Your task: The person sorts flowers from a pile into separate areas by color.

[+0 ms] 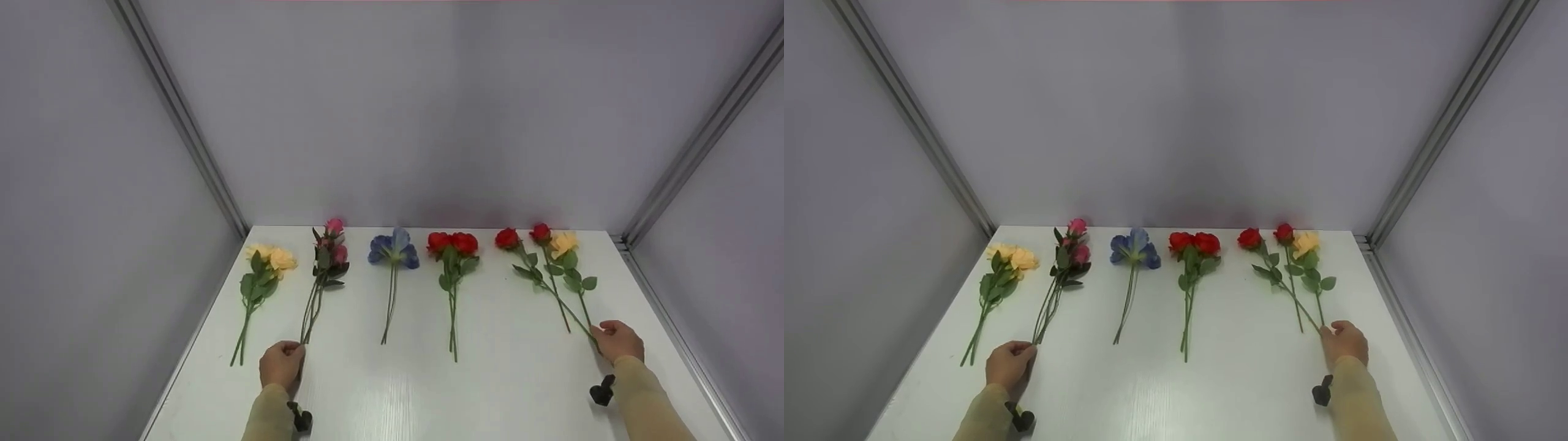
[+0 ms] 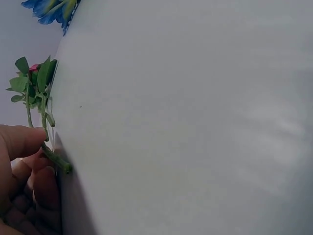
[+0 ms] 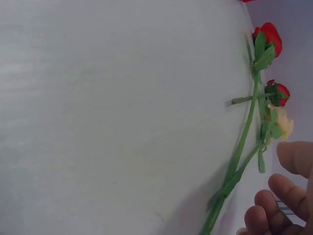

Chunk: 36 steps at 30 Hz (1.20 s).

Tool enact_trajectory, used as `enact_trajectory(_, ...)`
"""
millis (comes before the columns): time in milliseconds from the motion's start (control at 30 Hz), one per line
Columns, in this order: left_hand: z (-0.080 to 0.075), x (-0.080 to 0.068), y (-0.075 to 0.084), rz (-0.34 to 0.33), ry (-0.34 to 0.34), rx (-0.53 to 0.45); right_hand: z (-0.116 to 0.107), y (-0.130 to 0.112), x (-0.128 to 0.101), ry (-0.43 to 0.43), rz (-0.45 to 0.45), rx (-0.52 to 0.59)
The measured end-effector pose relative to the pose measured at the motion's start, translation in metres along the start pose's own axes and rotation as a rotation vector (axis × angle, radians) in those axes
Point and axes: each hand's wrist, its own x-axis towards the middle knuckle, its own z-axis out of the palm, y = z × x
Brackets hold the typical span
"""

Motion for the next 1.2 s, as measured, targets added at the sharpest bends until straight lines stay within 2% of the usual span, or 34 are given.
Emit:
enact_trajectory(200, 0.0, 0.0, -0.001, -0.012, -0.003, -0.005, 0.008, 0.007, -0.001, -0.1, 0.037, -0.023)
enact_trajectory(467, 0.004, 0.001, -0.002, -0.024, -0.003, -0.021, 0.013, 0.014, -0.001, -0.063, 0.069, -0.004)
enact_trajectory(733, 0.002, -0.002, -0.002, -0.038, 0.014, -0.037, 0.014, 0.027, 0.005, -0.082, 0.155, 0.144)
enact_trajectory(900, -0.001, -0.002, -0.005, -0.035, 0.007, -0.059, 0.014, 0.027, 0.005, -0.063, 0.169, 0.19)
enact_trajectory(1200, 0.002, -0.001, -0.007, -0.019, -0.009, -0.091, 0.012, 0.038, 0.002, -0.084, 0.132, 0.159)
